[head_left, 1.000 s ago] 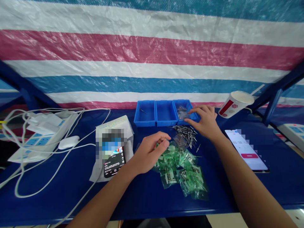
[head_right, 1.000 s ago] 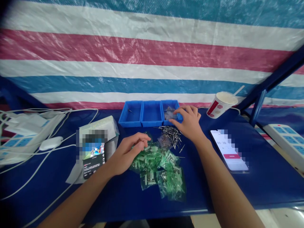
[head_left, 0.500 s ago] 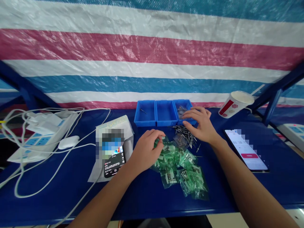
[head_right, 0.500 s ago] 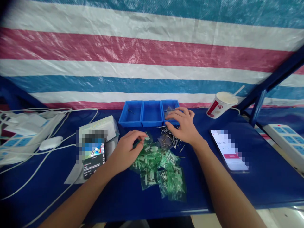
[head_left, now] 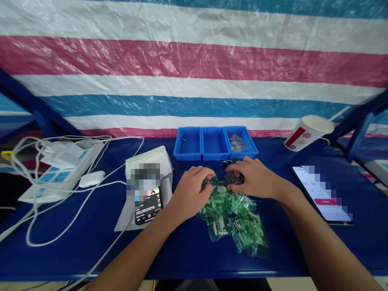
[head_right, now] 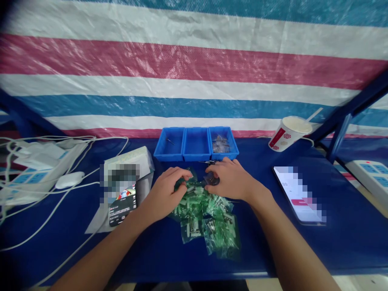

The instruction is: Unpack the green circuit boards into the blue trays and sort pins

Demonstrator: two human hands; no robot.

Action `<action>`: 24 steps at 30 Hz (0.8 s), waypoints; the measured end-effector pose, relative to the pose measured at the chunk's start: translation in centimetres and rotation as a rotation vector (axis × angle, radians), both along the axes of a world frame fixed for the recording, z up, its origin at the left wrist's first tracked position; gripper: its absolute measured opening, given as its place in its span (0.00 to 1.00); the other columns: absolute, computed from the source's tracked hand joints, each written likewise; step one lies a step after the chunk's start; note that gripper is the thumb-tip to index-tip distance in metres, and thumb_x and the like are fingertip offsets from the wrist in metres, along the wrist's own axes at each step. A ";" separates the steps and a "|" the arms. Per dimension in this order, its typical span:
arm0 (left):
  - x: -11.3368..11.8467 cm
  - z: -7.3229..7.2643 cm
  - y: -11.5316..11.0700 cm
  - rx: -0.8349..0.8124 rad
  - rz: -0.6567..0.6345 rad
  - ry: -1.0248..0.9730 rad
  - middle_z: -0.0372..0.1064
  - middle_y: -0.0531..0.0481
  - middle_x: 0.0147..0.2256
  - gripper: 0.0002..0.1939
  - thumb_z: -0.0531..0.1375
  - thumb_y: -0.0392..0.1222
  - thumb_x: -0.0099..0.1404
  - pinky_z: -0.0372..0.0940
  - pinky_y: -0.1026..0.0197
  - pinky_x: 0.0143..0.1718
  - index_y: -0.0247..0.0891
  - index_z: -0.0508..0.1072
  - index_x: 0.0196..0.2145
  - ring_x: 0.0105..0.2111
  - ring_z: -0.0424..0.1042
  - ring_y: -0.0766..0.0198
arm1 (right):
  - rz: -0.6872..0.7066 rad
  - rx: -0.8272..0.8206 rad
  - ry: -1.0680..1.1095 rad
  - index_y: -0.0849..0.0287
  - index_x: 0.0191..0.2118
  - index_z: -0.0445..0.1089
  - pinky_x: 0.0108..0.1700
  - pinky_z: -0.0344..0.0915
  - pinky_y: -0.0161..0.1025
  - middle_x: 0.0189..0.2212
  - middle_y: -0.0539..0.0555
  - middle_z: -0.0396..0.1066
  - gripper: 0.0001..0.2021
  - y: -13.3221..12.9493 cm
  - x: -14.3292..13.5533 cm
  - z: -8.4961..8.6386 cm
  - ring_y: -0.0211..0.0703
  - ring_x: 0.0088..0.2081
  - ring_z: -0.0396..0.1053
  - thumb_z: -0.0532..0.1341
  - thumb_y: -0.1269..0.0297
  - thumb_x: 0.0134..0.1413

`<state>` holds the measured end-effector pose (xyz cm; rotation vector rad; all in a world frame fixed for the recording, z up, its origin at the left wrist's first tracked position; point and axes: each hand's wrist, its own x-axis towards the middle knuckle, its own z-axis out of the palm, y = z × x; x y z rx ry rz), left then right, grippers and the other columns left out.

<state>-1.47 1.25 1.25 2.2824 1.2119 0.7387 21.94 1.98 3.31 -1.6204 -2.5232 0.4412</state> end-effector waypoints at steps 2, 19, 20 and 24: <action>0.0 0.2 0.0 0.004 -0.002 0.003 0.74 0.50 0.38 0.15 0.53 0.27 0.60 0.64 0.52 0.42 0.41 0.72 0.41 0.41 0.71 0.57 | -0.011 0.048 -0.038 0.55 0.49 0.77 0.43 0.57 0.48 0.40 0.57 0.77 0.21 -0.2 -0.3 -0.1 0.59 0.46 0.67 0.63 0.51 0.52; -0.1 0.5 -0.1 -0.029 0.018 -0.088 0.73 0.50 0.38 0.09 0.53 0.44 0.73 0.63 0.53 0.44 0.40 0.71 0.44 0.40 0.71 0.58 | -0.095 -0.105 0.783 0.58 0.40 0.78 0.25 0.57 0.37 0.26 0.51 0.74 0.10 -0.3 -3.0 0.5 0.37 0.23 0.63 0.60 0.60 0.62; -0.1 0.5 -0.1 -0.030 0.020 -0.094 0.73 0.50 0.37 0.09 0.53 0.44 0.74 0.63 0.54 0.44 0.40 0.72 0.42 0.39 0.71 0.59 | -0.085 -0.152 0.835 0.57 0.40 0.78 0.24 0.56 0.36 0.25 0.51 0.73 0.11 -0.4 -3.2 0.4 0.36 0.23 0.61 0.61 0.58 0.62; 0.0 0.3 -0.1 -0.013 0.043 -0.143 0.72 0.52 0.33 0.10 0.53 0.43 0.74 0.62 0.57 0.41 0.39 0.72 0.37 0.36 0.71 0.61 | -0.044 -0.254 0.966 0.56 0.43 0.78 0.27 0.60 0.36 0.29 0.52 0.74 0.12 -0.4 -3.8 -0.1 0.37 0.27 0.66 0.63 0.56 0.62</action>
